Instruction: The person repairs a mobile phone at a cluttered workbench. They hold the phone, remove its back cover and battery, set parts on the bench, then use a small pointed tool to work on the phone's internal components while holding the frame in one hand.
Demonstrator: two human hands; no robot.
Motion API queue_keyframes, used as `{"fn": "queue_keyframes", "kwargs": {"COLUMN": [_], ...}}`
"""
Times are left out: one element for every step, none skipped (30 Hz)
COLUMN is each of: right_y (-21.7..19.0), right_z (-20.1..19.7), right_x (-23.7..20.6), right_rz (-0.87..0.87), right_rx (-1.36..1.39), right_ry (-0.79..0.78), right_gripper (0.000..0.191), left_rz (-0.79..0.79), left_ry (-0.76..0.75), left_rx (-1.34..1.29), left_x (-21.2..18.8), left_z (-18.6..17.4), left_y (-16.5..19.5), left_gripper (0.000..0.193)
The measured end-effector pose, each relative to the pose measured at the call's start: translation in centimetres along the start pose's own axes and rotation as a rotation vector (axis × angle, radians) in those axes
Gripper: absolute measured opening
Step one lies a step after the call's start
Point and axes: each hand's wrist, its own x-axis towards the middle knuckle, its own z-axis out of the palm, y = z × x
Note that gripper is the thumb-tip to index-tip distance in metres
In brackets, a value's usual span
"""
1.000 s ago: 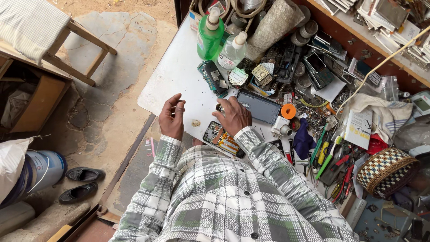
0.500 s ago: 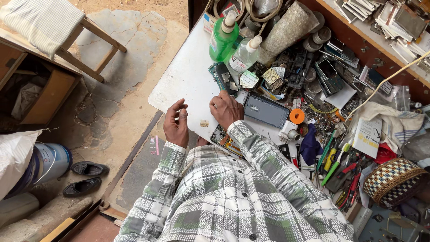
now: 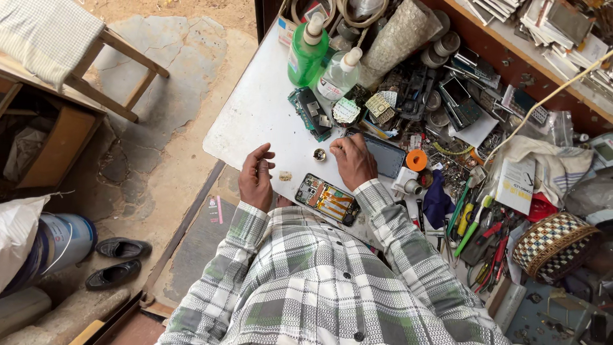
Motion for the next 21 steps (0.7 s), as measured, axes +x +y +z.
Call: {"fn": "queue_keyframes", "kwargs": {"right_y": [-0.2, -0.4, -0.6, -0.9, -1.1, -1.2, -1.5, -1.6, -1.5, -1.3, -1.3, -1.2, -1.2, -1.2, -1.2, -1.3, -1.5, -1.7, -1.9, -2.0, -2.1], "right_z": [0.2, 0.5, 0.7, 0.9, 0.9, 1.0, 0.9, 0.8, 0.7, 0.6, 0.5, 0.3, 0.1, -0.1, -0.3, -0.3, -0.3, -0.2, 0.0, 0.1, 0.2], "right_x": [-0.2, -0.4, -0.5, -0.5, -0.5, -0.5, -0.5, -0.5, -0.6, -0.7, -0.9, -1.1, -1.2, -1.4, -1.4, -1.5, -1.5, -1.5, -1.5, -1.5, -1.4], "right_rz": [-0.004, -0.007, -0.002, 0.004, 0.008, 0.01, 0.009, 0.009, 0.0, -0.008, -0.016, -0.039, -0.062, -0.083, -0.072, -0.061, -0.049, -0.086, -0.123, -0.16, -0.152], "right_rx": [-0.002, -0.003, -0.02, -0.037, -0.055, -0.06, -0.066, -0.072, -0.066, -0.061, -0.056, -0.056, -0.056, -0.057, -0.066, -0.073, -0.078, -0.08, -0.081, -0.084, -0.088], "right_ry": [-0.009, -0.019, -0.038, -0.057, -0.077, -0.077, -0.077, -0.077, -0.056, -0.036, -0.016, -0.007, 0.004, 0.014, -0.022, -0.058, -0.095, -0.076, -0.057, -0.037, -0.056], "right_gripper": [0.02, 0.022, 0.022, 0.022, 0.022, 0.022, 0.022, 0.022, 0.02, 0.019, 0.019, 0.021, 0.026, 0.032, 0.039, 0.047, 0.055, 0.057, 0.059, 0.061, 0.057], "left_rz": [-0.045, -0.091, -0.084, -0.076, -0.07, -0.044, -0.019, 0.008, 0.028, 0.047, 0.067, 0.058, 0.051, 0.042, 0.04, 0.038, 0.035, 0.031, 0.026, 0.022, 0.017], "left_ry": [-0.036, -0.072, -0.101, -0.129, -0.156, -0.182, -0.206, -0.23, -0.235, -0.24, -0.245, -0.243, -0.241, -0.242, -0.244, -0.247, -0.25, -0.253, -0.257, -0.26, -0.269], "left_rx": [-0.017, -0.032, -0.076, -0.121, -0.166, -0.134, -0.102, -0.071, -0.01, 0.05, 0.11, 0.117, 0.124, 0.13, 0.142, 0.155, 0.17, 0.158, 0.146, 0.133, 0.141], "left_x": [0.0, 0.0, 0.3, 0.5, 0.8, 1.0, 1.3, 1.5, 1.7, 1.8, 2.0, 2.1, 2.1, 2.1, 2.2, 2.2, 2.1, 2.0, 2.0, 1.9, 1.9], "left_z": [0.4, 0.6, 0.9, 1.2, 1.5, 1.9, 2.2, 2.5, 2.9, 3.3, 3.6, 3.7, 3.8, 4.0, 4.1, 4.1, 4.0, 4.0, 4.0, 4.1, 4.0], "left_y": [0.2, 0.3, 0.5, 0.6, 0.8, 1.0, 1.2, 1.5, 1.8, 2.2, 2.4, 2.6, 2.7, 2.9, 3.0, 3.0, 3.0, 2.9, 2.8, 2.8, 2.7], "left_gripper": [0.034, 0.037, 0.04, 0.043, 0.046, 0.05, 0.055, 0.059, 0.056, 0.053, 0.05, 0.051, 0.051, 0.051, 0.05, 0.05, 0.05, 0.049, 0.048, 0.047, 0.047]}}
